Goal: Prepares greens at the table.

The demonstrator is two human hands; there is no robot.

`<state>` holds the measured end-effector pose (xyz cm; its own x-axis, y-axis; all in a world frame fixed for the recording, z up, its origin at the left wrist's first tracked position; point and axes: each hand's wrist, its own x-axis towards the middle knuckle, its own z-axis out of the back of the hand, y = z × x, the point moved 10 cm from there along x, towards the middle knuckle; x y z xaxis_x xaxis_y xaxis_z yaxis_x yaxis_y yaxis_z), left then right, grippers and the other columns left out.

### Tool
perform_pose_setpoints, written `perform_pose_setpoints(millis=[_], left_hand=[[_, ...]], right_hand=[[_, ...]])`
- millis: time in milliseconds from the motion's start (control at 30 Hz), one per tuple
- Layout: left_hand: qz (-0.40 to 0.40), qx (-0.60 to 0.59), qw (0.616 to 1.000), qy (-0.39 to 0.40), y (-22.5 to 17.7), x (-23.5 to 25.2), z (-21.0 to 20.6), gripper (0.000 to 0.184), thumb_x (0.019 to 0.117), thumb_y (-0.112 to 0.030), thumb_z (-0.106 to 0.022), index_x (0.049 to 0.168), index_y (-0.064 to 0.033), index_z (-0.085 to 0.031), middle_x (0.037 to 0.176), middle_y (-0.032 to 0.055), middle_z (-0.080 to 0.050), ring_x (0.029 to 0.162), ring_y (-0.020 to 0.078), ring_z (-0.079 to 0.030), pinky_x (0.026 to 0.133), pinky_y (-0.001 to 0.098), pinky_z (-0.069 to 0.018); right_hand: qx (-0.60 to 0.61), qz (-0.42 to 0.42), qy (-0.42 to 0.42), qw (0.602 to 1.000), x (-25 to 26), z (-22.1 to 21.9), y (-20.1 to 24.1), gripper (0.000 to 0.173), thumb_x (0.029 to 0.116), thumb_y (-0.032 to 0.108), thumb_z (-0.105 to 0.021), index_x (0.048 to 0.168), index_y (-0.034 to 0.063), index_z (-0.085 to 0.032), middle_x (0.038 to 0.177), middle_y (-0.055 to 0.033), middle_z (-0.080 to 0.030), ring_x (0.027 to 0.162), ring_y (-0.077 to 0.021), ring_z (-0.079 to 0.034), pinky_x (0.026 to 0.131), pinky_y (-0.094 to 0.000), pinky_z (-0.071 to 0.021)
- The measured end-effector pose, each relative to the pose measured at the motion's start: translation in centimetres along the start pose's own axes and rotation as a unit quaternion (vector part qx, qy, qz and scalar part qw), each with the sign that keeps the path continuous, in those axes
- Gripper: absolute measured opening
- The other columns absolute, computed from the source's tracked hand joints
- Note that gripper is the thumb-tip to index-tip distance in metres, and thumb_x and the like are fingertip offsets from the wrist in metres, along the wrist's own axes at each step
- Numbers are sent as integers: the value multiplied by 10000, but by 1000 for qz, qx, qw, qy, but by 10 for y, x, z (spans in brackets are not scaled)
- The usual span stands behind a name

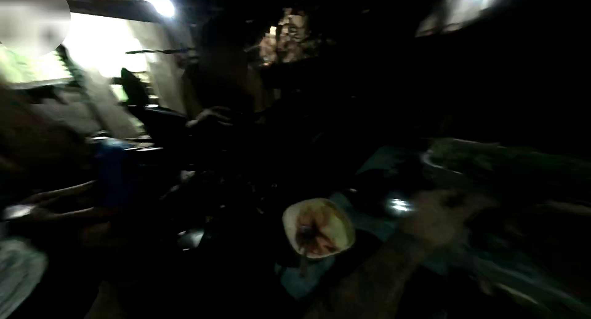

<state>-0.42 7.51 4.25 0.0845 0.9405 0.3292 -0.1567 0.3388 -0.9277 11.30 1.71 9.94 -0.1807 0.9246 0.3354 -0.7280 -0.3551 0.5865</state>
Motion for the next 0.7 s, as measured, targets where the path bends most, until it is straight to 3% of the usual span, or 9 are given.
perform_pose_setpoints(millis=[33, 100, 133, 267, 367, 467, 533, 633, 700], left_hand=[[20, -7, 1000, 3, 7, 2, 1, 298, 1059, -243, -566, 1192, -1, -678, 1040, 89, -727, 916, 132, -694, 866, 327, -571], [37, -21, 999, -28, 26, 10, 2, 306, 1060, -282, -573, 1202, -36, -687, 1019, 69, -747, 873, 143, -725, 811, 335, -616], [43, -11, 998, -47, 34, 13, 5, 293, 1050, -293, -594, 1187, -58, -703, 994, 49, -754, 852, 134, -728, 789, 327, -619], [73, 22, 992, -100, 56, 20, 10, 278, 1025, -270, -642, 1179, -46, -698, 967, 67, -734, 814, 127, -704, 760, 318, -599], [68, 101, 989, -80, 72, 25, 3, 248, 1034, -207, -622, 1202, -40, -697, 1053, 99, -719, 897, 163, -698, 846, 361, -582], [78, 170, 980, -71, 88, 26, 3, 287, 1041, -194, -598, 1298, -95, -676, 1164, 109, -718, 1012, 219, -707, 919, 438, -573], [90, 197, 975, -54, 90, 25, 1, 363, 1038, -189, -603, 1382, -73, -616, 1230, 153, -690, 1073, 274, -690, 958, 476, -548], [62, 261, 961, -60, 68, 21, -1, 396, 1003, -250, -654, 1381, -135, -628, 1320, 145, -646, 1154, 309, -654, 996, 539, -521], [-25, 238, 969, -69, 28, 11, -7, 361, 998, -268, -664, 1334, -134, -657, 1343, 120, -622, 1154, 274, -645, 980, 504, -536]], right_hand=[[-7, 46, -25, 999, 2, 8, -21, 156, 939, 134, -710, 1029, 7, -710, 884, -146, -704, 753, -254, -680, 688, -493, -578], [-16, 32, -67, 997, 3, 20, -47, 91, 930, 199, -753, 980, 128, -727, 815, -49, -700, 688, -201, -669, 625, -477, -571], [-14, 10, -83, 996, 4, 24, -52, 58, 934, 195, -750, 954, 142, -739, 801, -29, -702, 676, -175, -668, 619, -454, -582], [-69, -45, -68, 994, 10, 27, -70, 132, 988, 252, -686, 974, 145, -763, 853, -29, -708, 750, -164, -677, 683, -441, -588], [-69, -63, -68, 993, 9, 31, -81, 134, 992, 242, -678, 1059, 175, -773, 919, -18, -730, 796, -163, -694, 720, -445, -593], [32, -50, -69, 996, 3, 40, -83, 127, 1014, 219, -659, 1068, 159, -757, 886, 10, -723, 734, -92, -678, 671, -329, -596], [127, -42, -63, 989, -5, 44, -85, 109, 1008, 181, -659, 1059, 137, -745, 877, 7, -721, 738, -92, -679, 670, -293, -592], [213, -45, -58, 974, -25, 51, -92, 121, 1007, 191, -662, 1074, 138, -747, 888, -1, -708, 753, -115, -653, 669, -282, -559], [235, -29, -68, 969, -39, 59, -95, 125, 1010, 171, -651, 1074, 130, -750, 879, -9, -704, 732, -118, -645, 651, -270, -556]])
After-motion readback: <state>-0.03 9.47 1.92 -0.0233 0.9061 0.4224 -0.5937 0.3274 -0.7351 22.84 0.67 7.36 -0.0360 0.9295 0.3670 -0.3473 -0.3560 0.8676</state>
